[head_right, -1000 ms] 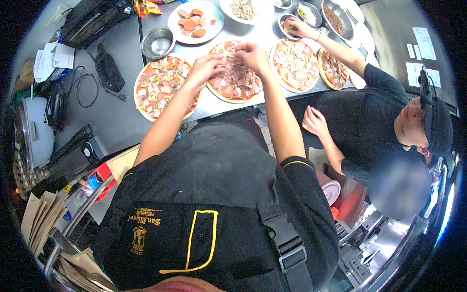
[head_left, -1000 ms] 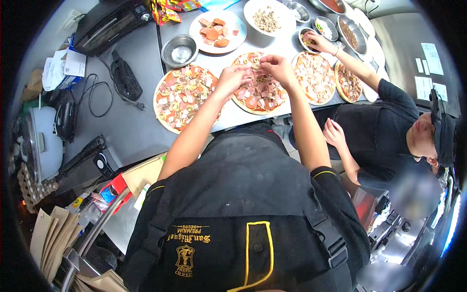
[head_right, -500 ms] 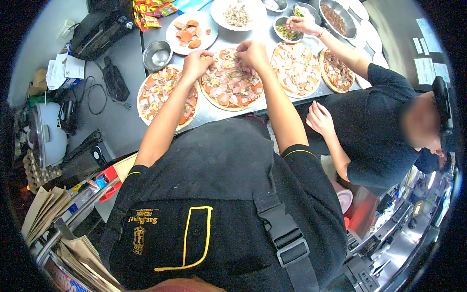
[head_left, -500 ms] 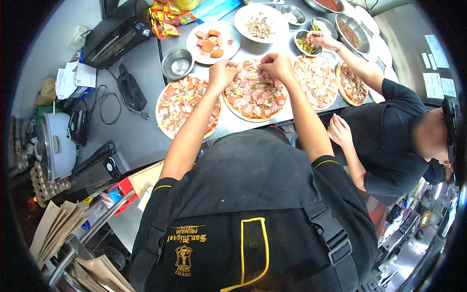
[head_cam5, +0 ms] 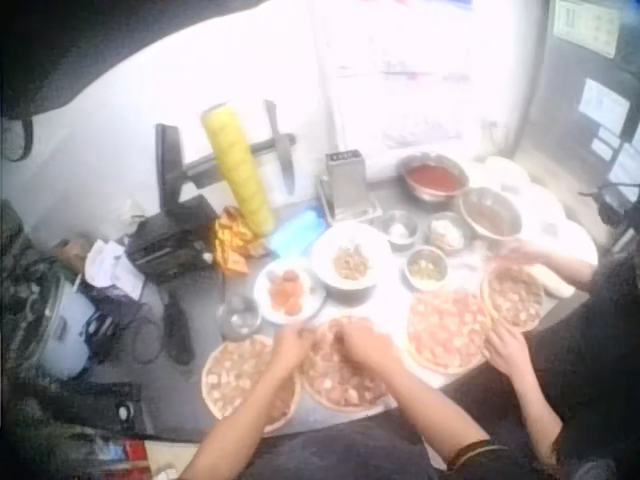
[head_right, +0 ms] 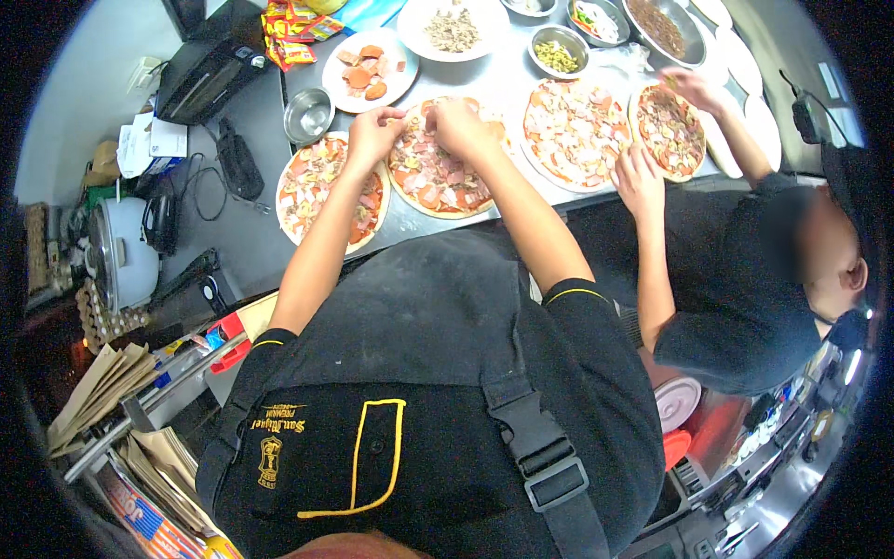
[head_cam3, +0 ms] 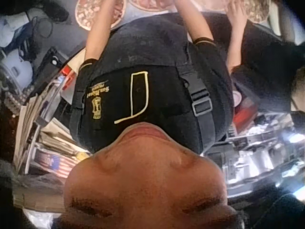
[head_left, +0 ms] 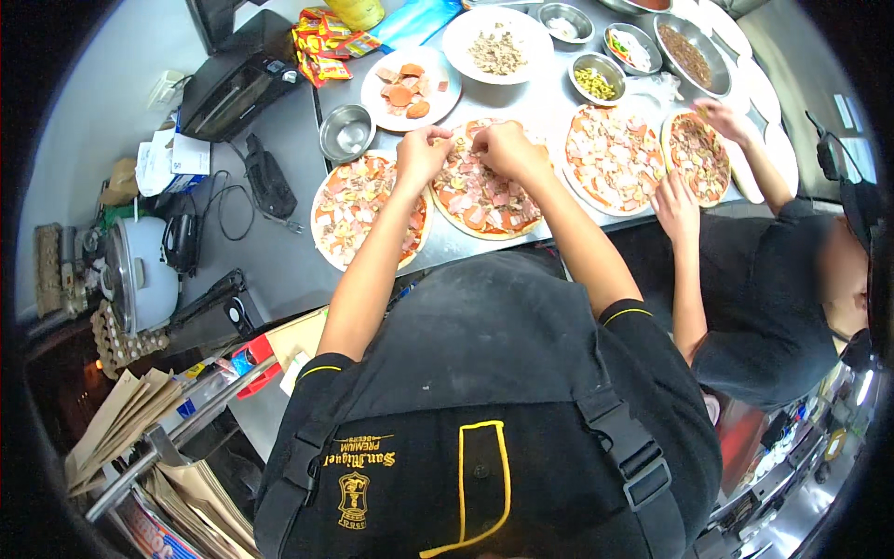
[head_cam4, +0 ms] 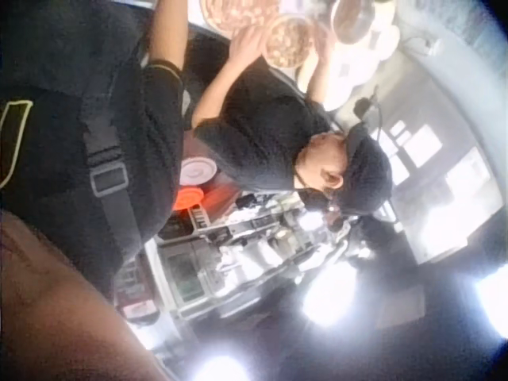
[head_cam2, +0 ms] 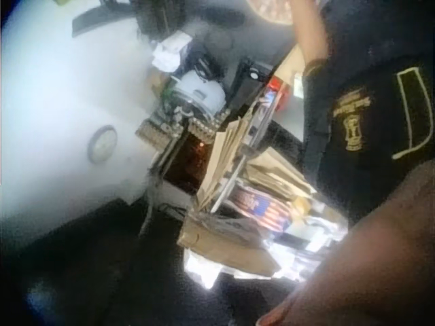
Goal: The person assembles pizzas by spreading toppings by hand from several bowls onto dough rounds on a prep table.
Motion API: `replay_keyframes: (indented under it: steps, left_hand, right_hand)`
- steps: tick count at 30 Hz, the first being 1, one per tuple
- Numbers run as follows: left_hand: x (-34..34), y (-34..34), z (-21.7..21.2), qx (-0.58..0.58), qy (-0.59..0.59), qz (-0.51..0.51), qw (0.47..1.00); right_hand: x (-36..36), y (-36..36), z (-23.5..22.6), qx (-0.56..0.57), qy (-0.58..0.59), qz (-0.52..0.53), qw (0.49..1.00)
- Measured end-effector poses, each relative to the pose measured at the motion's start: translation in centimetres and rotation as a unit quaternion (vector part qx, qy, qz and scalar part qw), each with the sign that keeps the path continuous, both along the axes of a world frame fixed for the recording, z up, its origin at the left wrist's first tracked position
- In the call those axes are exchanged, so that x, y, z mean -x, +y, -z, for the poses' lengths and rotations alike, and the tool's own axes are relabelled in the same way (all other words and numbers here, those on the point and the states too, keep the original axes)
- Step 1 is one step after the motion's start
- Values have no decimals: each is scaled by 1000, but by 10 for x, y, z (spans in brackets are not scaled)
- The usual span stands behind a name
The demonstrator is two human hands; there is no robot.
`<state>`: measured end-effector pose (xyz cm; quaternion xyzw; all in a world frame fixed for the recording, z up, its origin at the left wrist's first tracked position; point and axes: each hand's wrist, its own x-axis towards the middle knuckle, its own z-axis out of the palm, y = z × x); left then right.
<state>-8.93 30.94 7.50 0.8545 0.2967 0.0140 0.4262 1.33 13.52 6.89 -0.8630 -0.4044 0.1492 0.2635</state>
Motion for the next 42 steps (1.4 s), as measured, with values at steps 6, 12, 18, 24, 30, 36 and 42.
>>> replay_keyframes:
  steps: [6,12,18,24,30,36,42]
  left_hand:
    - [31,0,7,59,-24,-50,997]
    - [34,-9,12,-12,-78,-31,996]
    - [35,-16,1,-43,-93,-19,995]
    - [61,-15,-7,-2,-50,-56,997]
    - [100,-19,5,263,-125,-52,955]
    - [98,-63,-14,240,-50,48,968]
    - [78,-75,4,11,-103,239,965]
  right_hand:
    - [-4,5,-17,-93,120,62,986]
    - [-17,28,-9,-48,60,56,995]
    - [9,0,-43,-35,137,98,985]
    - [61,-22,-23,-25,161,-8,987]
    - [87,-26,-8,-16,84,-10,996]
    - [91,-95,-33,-94,224,153,958]
    - [102,-112,-30,-76,147,198,966]
